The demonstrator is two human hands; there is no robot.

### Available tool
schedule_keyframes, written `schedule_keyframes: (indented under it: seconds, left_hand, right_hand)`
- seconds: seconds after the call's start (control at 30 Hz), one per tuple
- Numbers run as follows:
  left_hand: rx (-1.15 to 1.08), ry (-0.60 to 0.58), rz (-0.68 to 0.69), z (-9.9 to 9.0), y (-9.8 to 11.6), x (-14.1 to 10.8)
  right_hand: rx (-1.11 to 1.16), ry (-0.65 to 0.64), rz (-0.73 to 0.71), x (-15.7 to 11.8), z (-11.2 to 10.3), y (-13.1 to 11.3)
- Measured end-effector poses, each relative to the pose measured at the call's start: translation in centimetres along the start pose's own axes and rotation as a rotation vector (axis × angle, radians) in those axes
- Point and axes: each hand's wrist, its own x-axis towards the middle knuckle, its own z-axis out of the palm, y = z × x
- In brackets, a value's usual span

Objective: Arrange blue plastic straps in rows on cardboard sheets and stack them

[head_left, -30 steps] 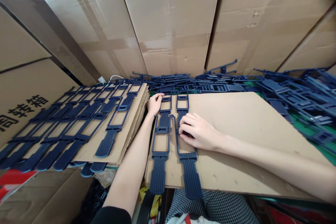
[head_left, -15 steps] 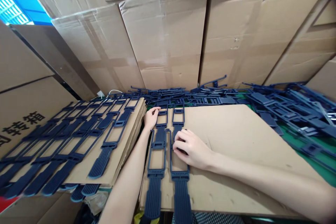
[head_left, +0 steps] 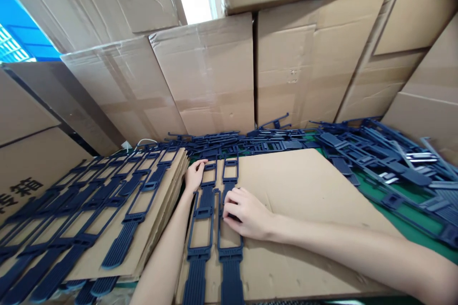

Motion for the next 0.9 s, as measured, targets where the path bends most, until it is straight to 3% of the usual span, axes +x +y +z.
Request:
schedule_keyframes:
  seconds: [0.23, 0.37, 0.47, 0.57, 0.67, 0.8, 0.9]
  left_hand:
    - [-0.010, 0.006, -0.002, -0.1, 0.9, -0.2]
    - [-0.010, -0.001, -0.011, -0.2, 1.4, -0.2]
    - [0.001, -0.004, -0.015, -0.3, 1.5, -0.3]
    - [0.014, -0.007, -0.015, -0.3, 1.5, -0.3]
    - [0.019, -0.010, -0.012, -0.4, 1.3, -0.3]
    - [0.020, -0.018, -0.004, -0.4, 1.0, -0.1]
    - [0.024, -0.024, 0.003, -0.5, 0.8, 0.1]
  right_hand:
    - [0.003, -0.008, -0.012, -0.2, -0.1, 0.3]
    - [0.193, -0.070, -0.098, 1.2, -2.4, 1.6]
    - [0.273, 0.050, 0.050, 2.6, -6.0, 5.2]
    - [-0.073, 0.224, 0.324, 2.5, -10.0, 11.0]
    - [-0.233, 0.318, 0.524, 0.4, -12.7, 16.6]
    - [-0.346, 0.276, 0.694, -1.7, -13.4, 20.6]
    - [-0.359, 0.191, 0.721, -1.0, -12.9, 22.3]
